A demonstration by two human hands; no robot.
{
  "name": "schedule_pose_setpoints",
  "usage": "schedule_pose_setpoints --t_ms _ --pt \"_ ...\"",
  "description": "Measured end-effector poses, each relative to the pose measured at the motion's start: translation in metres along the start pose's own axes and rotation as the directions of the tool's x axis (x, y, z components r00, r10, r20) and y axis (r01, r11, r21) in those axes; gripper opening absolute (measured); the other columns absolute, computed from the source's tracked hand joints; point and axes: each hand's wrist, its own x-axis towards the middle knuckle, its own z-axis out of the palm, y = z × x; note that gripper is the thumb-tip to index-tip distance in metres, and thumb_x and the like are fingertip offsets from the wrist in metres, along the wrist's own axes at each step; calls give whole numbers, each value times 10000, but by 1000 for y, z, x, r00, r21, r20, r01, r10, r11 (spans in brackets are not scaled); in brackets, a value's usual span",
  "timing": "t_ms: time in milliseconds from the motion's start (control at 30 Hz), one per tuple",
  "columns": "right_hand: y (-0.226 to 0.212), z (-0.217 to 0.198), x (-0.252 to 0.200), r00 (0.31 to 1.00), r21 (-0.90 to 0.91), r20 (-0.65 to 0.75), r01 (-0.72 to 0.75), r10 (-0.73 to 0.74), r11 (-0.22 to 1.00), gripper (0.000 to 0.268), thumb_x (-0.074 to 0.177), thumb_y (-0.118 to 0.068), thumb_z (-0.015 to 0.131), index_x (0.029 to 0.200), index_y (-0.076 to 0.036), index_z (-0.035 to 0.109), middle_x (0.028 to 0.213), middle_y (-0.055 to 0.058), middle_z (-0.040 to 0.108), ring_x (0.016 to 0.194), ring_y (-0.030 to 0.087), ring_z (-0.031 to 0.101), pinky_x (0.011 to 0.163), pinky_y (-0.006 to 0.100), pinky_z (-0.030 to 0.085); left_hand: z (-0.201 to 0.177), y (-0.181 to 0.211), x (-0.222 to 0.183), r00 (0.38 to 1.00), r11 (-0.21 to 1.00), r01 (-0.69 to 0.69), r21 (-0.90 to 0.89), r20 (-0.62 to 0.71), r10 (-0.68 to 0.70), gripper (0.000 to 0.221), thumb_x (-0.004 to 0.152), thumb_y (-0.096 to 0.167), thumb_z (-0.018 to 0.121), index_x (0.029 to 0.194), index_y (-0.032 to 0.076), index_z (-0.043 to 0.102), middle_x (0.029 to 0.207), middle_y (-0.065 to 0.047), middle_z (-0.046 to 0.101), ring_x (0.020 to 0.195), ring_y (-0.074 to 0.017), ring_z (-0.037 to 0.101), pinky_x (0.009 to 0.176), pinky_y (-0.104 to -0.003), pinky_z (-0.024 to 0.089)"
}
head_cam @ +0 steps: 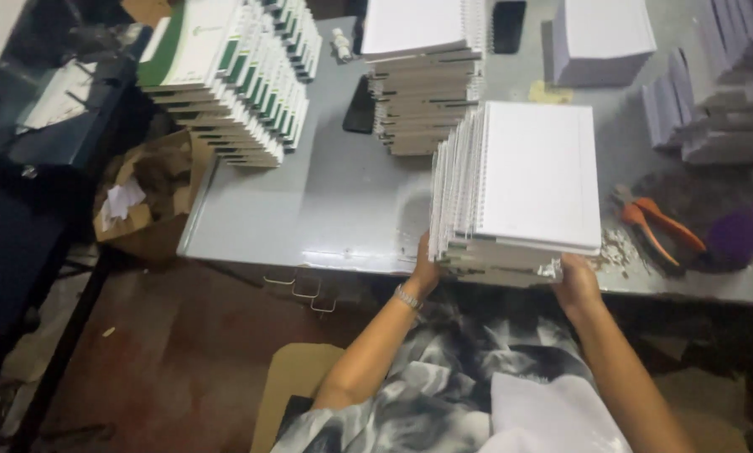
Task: The person is organizing and inspecting spiral-bound notebooks by picking them up, flipping through the pages, and stacking them into neat piles on a workbench.
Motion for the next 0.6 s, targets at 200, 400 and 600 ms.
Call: schedule_pose_setpoints --t_ms 200,400,600 --pt "19 23 -15 784 -715 483 610 -389 341 320 718 130 710 973 -44 790 1104 25 761 1003 121 657 859 243 508 -49 -7 -29 996 986 5 -167 -89 -20 350 927 163 652 1221 -25 659 1216 -282 655 1198 -377 612 983 -507 501" --pt "-27 159 -99 983 -92 107 -139 149 986 284 860 -66 644 1143 -88 635 1009 57 644 958 186 637 915 450 477 -113 -9 -43 990 948 -17 -318 -140 -29 345 933 154 646 1230 -22 657 1273 -281 627 1233 -388 590 1013 -517 492" --pt "9 197 -87 961 -277 175 -159 213 948 288 927 -157 602 1183 -34 647 1070 150 680 1021 255 645 964 499 459 -174 -2 -26 970 894 -40 -446 -231 -72 342 939 145 639 1239 -18 656 1331 -280 598 1268 -399 568 1043 -528 483"
